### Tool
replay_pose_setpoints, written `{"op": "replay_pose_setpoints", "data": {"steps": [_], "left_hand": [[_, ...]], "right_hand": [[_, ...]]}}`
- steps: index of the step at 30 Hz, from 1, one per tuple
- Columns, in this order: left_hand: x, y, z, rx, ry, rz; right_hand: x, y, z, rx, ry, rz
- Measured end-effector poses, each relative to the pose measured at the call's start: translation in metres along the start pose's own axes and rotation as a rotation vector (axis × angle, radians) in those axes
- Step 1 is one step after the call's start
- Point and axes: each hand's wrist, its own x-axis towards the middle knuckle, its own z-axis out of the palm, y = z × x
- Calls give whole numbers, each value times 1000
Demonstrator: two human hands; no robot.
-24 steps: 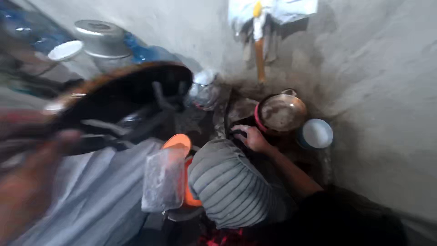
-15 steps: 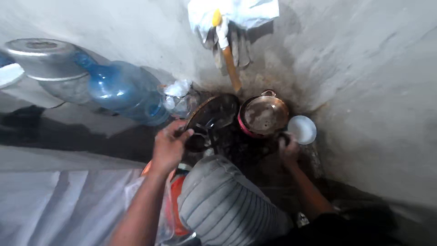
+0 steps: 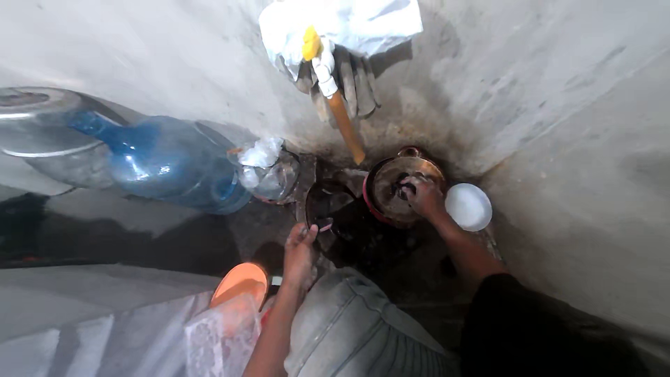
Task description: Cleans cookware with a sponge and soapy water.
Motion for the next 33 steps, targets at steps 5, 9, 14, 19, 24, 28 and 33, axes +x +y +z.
{"op": "replay_pose_setpoints", "data": {"steps": [5,9,14,19,24,28,33], "left_hand": [[17,-12,3,-130,2,-34],[30,-16,14,-249,-25,-78],[51,-28,42,-153,-59,-71],[49,-30,57,158,-1,105],[44,-29,46,318,-72,301],[43,-35,32,171,-134,301],[41,-15,8,-68,-85,255]], "right_hand": [[40,-5,38,-81,-320,137],[35,-39,19,289,-162,275],[-19,-126,8,496,-133,36],[-42,-166,29,97,-184,-418],[5,-153,10,219,-141,-411],[36,-130,12,207,-157,-196],[33,-103,41,160,-242,-10]]}}
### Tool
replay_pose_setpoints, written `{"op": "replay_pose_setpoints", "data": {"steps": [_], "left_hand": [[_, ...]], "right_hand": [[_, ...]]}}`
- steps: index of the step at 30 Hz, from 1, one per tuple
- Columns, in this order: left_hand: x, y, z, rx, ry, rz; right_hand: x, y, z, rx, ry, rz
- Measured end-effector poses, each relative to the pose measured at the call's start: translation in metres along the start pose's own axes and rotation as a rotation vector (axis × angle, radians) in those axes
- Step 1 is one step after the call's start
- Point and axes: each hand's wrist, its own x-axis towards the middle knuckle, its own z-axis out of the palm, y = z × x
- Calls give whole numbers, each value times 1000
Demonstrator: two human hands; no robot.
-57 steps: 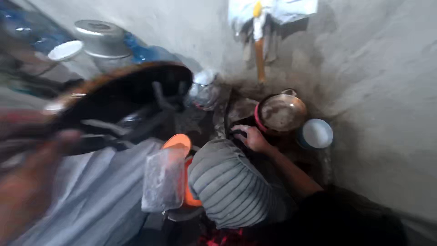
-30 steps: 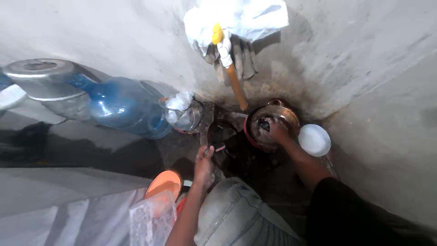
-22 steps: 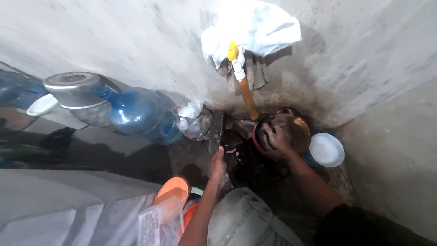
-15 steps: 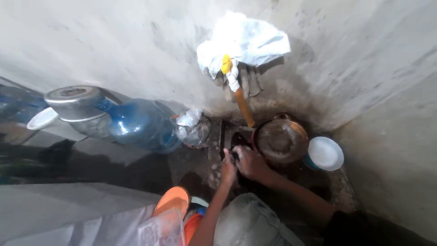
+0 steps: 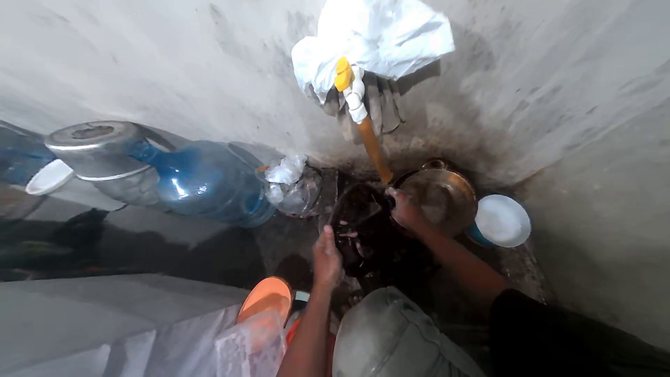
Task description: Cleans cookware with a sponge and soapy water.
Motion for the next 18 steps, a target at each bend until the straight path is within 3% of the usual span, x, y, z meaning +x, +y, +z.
{"op": "replay_pose_setpoints", "data": {"steps": [2,5,10,14,18], "left_hand": [[5,16,-6,-84,80,-35],[14,34,-7,-229,198,-61],[26,34,4,-393,290,-51],[27,28,15,-404,307,-61],[21,26,23,-405,217,-28]], "right_hand": [[-10,4,11,-16,-13,9],[-35,0,22,128,109,-13],[-76,-18,42,257,223,87],[-101,-24,75,234,435,-283],[-95,-41,78,151,551,-637]]}}
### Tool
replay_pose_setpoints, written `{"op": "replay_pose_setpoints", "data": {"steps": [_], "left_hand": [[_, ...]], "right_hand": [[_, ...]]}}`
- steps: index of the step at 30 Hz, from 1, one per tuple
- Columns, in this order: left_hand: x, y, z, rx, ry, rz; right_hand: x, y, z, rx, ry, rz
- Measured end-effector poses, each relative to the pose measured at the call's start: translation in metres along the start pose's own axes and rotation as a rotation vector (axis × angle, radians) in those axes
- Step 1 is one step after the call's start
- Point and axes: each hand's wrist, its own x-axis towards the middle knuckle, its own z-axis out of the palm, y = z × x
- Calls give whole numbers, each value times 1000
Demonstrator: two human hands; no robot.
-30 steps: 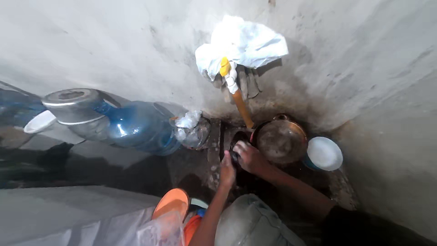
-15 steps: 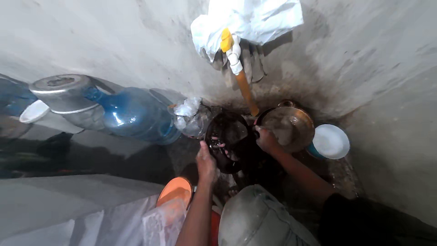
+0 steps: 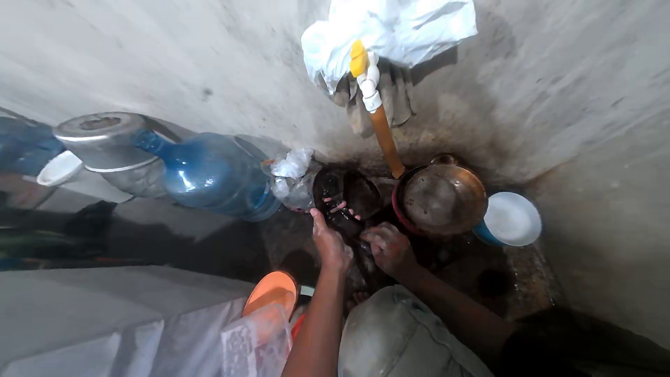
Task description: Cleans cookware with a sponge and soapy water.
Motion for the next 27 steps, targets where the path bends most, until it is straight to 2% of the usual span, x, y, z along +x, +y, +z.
{"op": "replay_pose_setpoints", "data": {"steps": [4,9,11,14,18,21,25,27], "left_hand": [[-12,-8,5,143,-40,38],[-19,-25,3,91,-40,36],[-18,-21,4,82,1,18],[-13,-16,-3,74,78,-61],[-7,-32,-20,-12,117,-110],[-6,-37,-27,-62,134,-116],[-9,-31,-36,-48,138,-123],[-10,-27,-41,-22,135,-113]], "right_hand": [[34,-12,6,38,41,-191],[85,-24,7,19,49,-154],[72,-24,8,-2,-23,-149],[24,-11,12,-13,-116,-168],[-32,11,3,25,-167,-118],[-57,26,-8,-108,-222,-12],[-52,40,-38,-229,-520,423],[-40,48,-49,-233,-564,537]]}}
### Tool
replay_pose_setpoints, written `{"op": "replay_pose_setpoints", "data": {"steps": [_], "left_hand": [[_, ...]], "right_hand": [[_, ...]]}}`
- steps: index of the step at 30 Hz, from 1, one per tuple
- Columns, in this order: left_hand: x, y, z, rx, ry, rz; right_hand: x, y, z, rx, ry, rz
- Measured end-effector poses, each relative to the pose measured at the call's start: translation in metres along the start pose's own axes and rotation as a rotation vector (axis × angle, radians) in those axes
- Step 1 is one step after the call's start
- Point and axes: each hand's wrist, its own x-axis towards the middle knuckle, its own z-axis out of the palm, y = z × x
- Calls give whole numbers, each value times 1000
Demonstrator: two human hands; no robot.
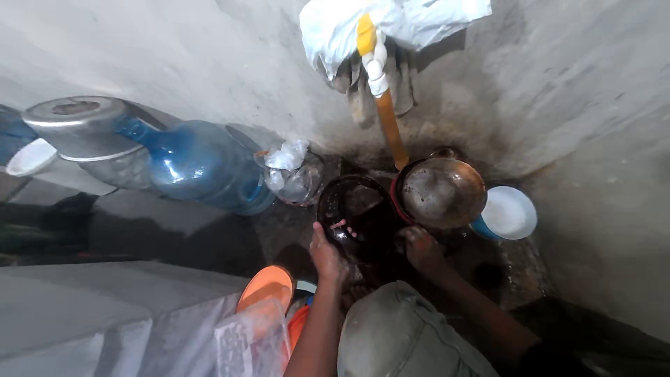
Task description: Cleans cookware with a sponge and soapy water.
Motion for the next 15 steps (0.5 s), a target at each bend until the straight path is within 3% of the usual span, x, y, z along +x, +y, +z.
{"op": "replay_pose_setpoints", "data": {"steps": [4,9,12,15], "left_hand": [[3,8,-15,122,-5,86],[1,15,-24,317,-86,166],[-4,10,-25,478,-161,265],[-17,15,-15,699,-276,376]], "right_hand": [[-19,15,-17,106,70,25],[-74,80,-33,-2,476,18],[-69,145,-61,-22,657,271],[-38,205,-86,96,710,520]]}}
